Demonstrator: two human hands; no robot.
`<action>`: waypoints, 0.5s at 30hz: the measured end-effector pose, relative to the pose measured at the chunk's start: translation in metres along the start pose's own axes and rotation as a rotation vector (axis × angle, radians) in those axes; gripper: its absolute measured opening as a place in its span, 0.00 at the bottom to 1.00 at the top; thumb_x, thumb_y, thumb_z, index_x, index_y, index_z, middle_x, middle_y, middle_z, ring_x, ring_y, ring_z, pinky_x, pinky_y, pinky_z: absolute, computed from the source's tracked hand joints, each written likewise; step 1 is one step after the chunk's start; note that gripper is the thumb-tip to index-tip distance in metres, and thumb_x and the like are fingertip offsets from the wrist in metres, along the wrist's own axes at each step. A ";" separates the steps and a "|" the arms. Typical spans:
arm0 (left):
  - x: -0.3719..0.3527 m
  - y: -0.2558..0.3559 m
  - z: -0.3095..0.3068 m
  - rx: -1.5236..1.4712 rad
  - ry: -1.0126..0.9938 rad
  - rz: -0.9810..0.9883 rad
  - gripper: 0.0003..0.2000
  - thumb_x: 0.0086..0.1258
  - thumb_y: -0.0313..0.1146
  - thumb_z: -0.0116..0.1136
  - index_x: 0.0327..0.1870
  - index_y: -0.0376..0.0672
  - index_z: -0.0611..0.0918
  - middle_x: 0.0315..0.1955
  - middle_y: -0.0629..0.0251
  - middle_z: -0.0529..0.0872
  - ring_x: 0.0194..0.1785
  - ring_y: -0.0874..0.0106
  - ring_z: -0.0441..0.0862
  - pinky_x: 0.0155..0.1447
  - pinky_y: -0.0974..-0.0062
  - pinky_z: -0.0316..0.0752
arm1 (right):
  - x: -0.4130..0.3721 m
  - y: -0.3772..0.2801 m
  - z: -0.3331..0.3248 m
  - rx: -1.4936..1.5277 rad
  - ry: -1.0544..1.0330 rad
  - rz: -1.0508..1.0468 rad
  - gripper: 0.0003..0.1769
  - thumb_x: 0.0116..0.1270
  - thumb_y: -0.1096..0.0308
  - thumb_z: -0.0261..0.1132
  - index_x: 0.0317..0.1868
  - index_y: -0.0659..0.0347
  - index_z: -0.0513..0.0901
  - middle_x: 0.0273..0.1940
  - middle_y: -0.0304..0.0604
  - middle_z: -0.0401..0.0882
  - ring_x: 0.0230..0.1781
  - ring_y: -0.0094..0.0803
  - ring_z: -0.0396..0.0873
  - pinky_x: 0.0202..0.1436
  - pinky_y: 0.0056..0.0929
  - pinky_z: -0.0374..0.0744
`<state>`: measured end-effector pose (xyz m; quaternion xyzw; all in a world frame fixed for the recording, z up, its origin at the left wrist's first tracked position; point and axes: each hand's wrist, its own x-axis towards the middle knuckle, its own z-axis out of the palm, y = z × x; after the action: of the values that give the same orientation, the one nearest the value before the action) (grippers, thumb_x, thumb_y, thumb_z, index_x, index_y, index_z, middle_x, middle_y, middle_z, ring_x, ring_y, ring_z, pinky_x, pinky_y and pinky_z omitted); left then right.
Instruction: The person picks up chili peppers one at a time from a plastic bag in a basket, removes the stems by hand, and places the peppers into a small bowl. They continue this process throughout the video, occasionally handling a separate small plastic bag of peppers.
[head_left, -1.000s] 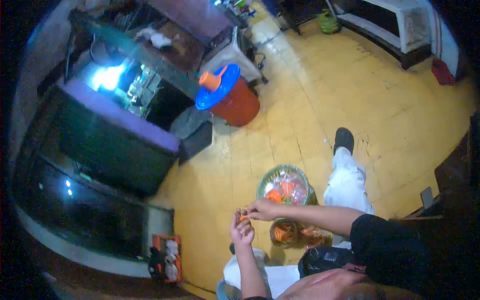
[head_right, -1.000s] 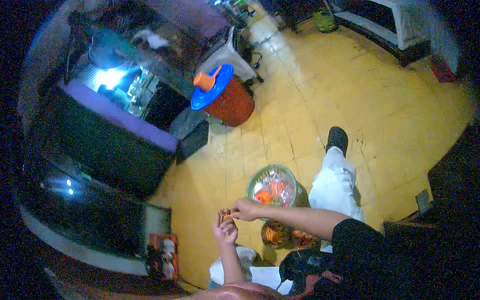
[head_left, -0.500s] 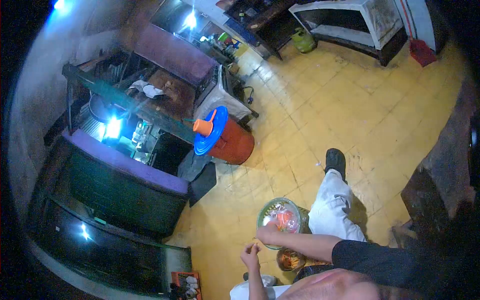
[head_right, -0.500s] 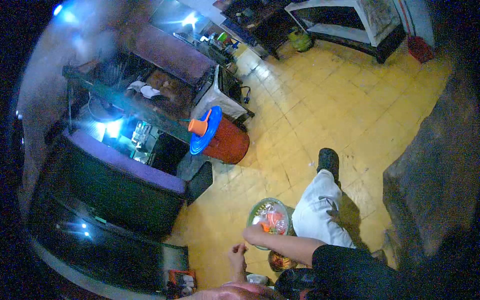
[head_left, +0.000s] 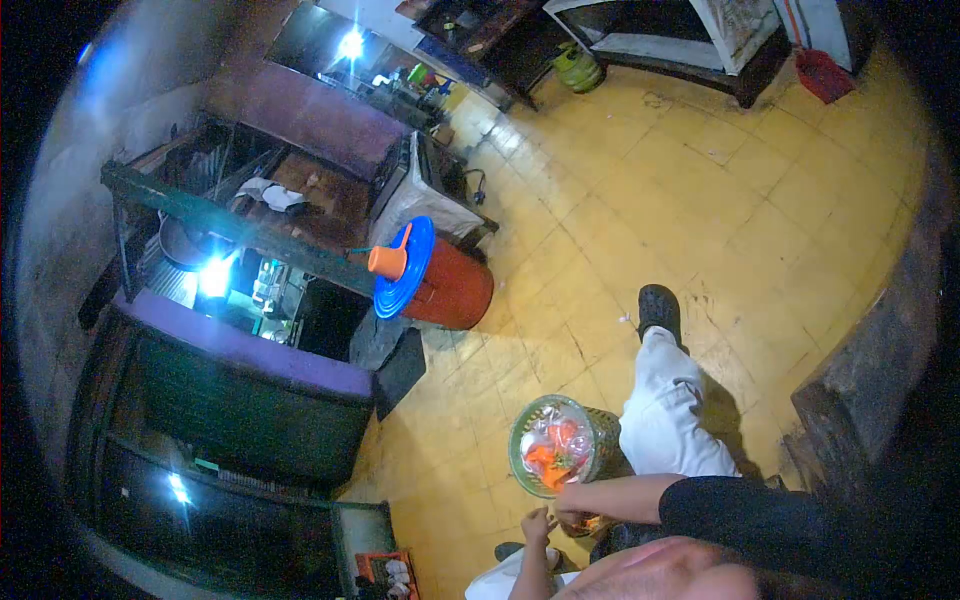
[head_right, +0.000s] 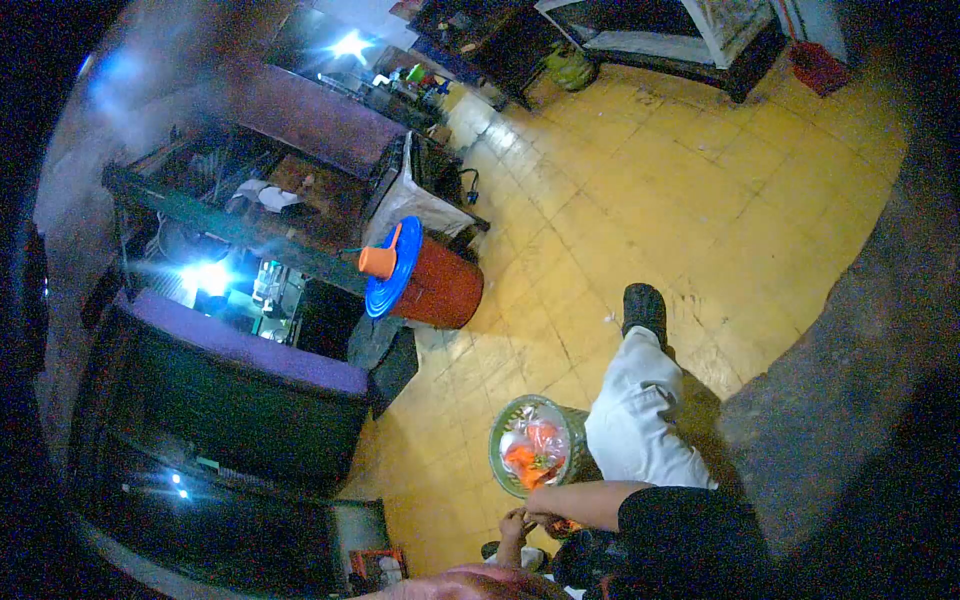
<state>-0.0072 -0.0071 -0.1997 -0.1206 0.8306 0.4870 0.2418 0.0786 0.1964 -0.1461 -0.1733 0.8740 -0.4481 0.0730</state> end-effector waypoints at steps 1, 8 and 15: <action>-0.002 0.006 -0.004 -0.005 0.006 0.000 0.16 0.67 0.32 0.62 0.50 0.31 0.77 0.36 0.55 0.81 0.36 0.67 0.82 0.35 0.71 0.84 | -0.016 0.003 0.009 0.016 -0.007 0.006 0.12 0.61 0.64 0.60 0.40 0.56 0.88 0.39 0.47 0.86 0.39 0.40 0.85 0.33 0.44 0.81; -0.009 0.070 -0.049 0.091 -0.126 0.225 0.17 0.69 0.34 0.61 0.53 0.32 0.78 0.42 0.58 0.82 0.43 0.67 0.85 0.41 0.71 0.82 | -0.130 0.043 0.049 0.083 0.049 0.251 0.13 0.62 0.61 0.60 0.42 0.55 0.87 0.42 0.45 0.86 0.41 0.39 0.85 0.39 0.42 0.81; -0.025 0.094 -0.090 0.151 -0.137 0.374 0.16 0.70 0.34 0.59 0.53 0.33 0.78 0.43 0.59 0.83 0.40 0.73 0.83 0.41 0.76 0.80 | -0.063 0.151 0.155 -0.336 -0.192 0.475 0.15 0.63 0.57 0.59 0.43 0.51 0.87 0.44 0.42 0.86 0.44 0.38 0.84 0.42 0.40 0.81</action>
<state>-0.0528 -0.0400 -0.0797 0.0873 0.8543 0.4667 0.2116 0.1449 0.1828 -0.3608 -0.0154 0.9410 -0.2493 0.2284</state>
